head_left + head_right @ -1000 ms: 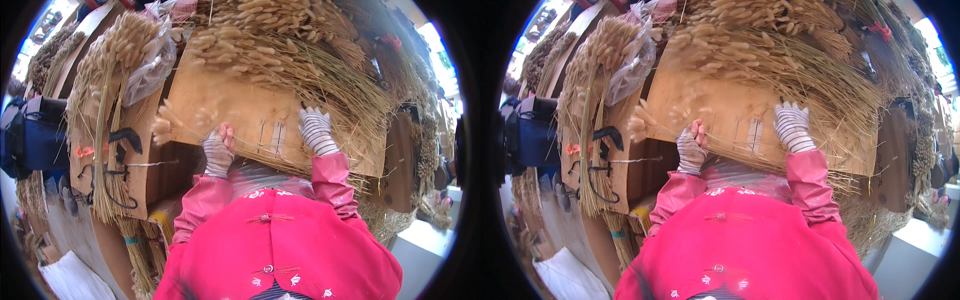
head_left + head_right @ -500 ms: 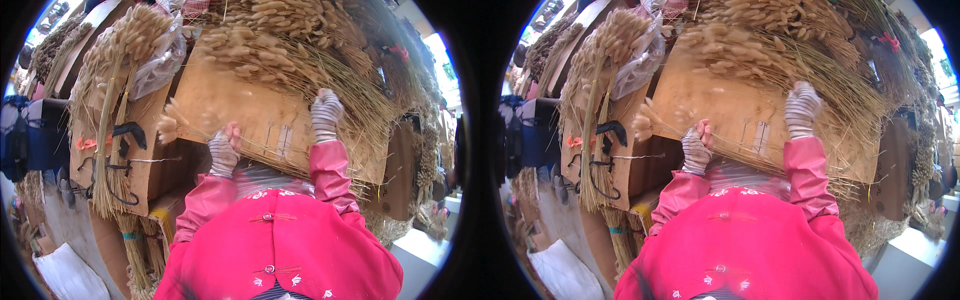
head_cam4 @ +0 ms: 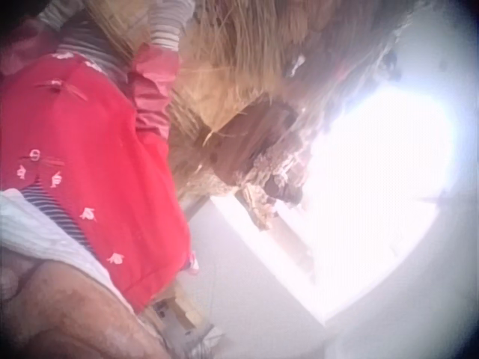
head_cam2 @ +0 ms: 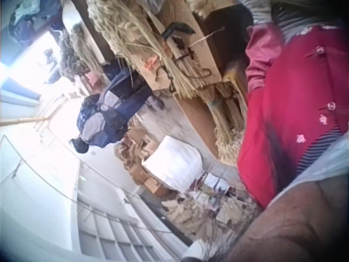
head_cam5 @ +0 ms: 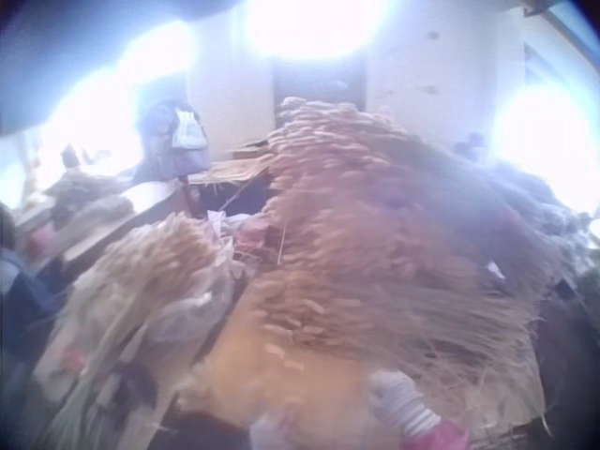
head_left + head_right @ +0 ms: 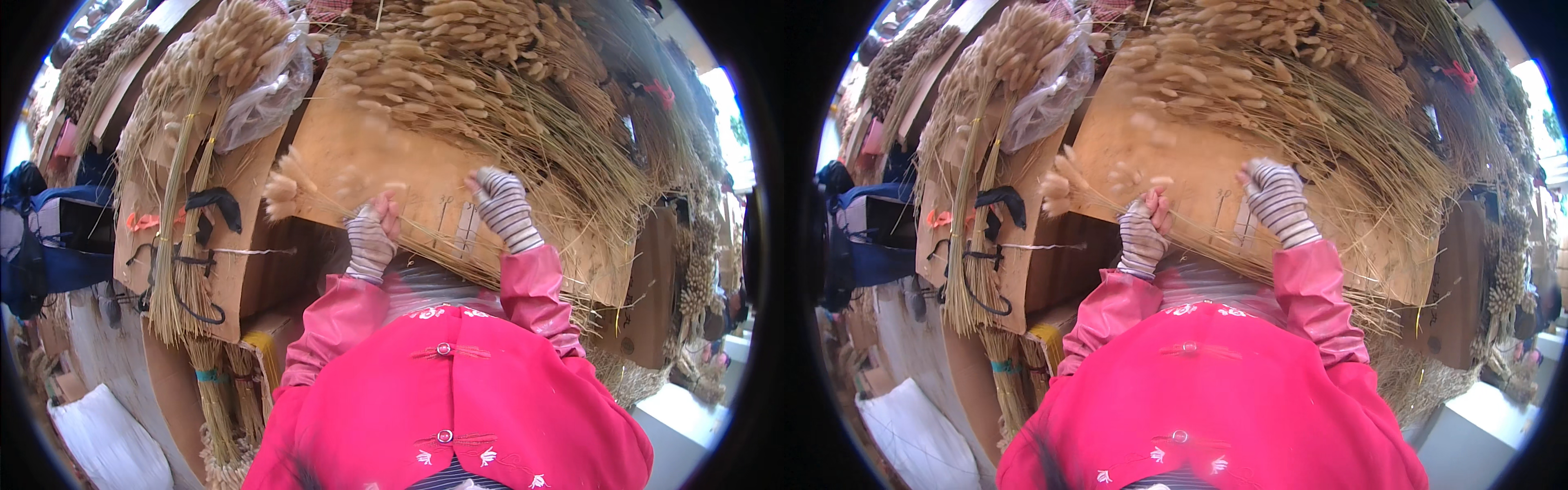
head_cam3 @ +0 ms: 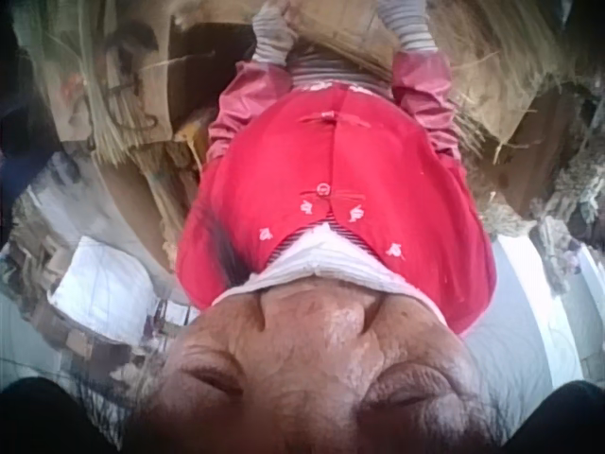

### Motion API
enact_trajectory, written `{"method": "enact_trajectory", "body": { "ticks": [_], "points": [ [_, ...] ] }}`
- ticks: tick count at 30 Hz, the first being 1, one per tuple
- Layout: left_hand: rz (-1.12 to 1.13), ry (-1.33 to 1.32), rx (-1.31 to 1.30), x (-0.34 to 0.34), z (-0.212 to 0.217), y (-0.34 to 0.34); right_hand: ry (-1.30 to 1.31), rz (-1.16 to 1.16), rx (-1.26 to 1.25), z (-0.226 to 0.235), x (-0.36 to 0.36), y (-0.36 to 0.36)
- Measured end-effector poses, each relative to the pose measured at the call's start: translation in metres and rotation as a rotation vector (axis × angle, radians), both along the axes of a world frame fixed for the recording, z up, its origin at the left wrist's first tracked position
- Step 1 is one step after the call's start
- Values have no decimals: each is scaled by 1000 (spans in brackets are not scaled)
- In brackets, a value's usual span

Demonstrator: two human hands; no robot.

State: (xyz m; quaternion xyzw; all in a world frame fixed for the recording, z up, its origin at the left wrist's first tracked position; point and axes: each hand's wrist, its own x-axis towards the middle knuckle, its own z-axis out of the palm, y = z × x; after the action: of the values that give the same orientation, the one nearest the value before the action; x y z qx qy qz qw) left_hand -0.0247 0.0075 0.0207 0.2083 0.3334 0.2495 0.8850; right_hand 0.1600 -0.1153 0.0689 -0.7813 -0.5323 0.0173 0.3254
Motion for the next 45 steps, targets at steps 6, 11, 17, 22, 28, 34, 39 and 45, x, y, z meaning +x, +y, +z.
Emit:
{"method": "enact_trajectory", "body": {
  "ticks": [6,11,17,22,28,34,39,45],
  "points": [
    [-43,-1,-14,-6,5,2,-119,-508,80,21,5,1],
    [-14,27,29,-3,2,0,121,-75,-22,3,-5,-2],
    [-48,-132,59,-4,-7,4,173,59,-151,0,-22,-7],
    [-24,-72,179,0,-5,0,294,157,-235,11,-34,-4],
    [-108,-271,22,-4,-5,7,259,117,-550,11,-42,3],
    [58,-98,-88,1,4,1,346,236,-716,26,-47,14],
    [67,-104,-91,3,10,-1,-29,165,-268,32,-59,45],
    [44,-144,32,3,-2,-2,-38,205,9,16,-73,75]
  ]
}}
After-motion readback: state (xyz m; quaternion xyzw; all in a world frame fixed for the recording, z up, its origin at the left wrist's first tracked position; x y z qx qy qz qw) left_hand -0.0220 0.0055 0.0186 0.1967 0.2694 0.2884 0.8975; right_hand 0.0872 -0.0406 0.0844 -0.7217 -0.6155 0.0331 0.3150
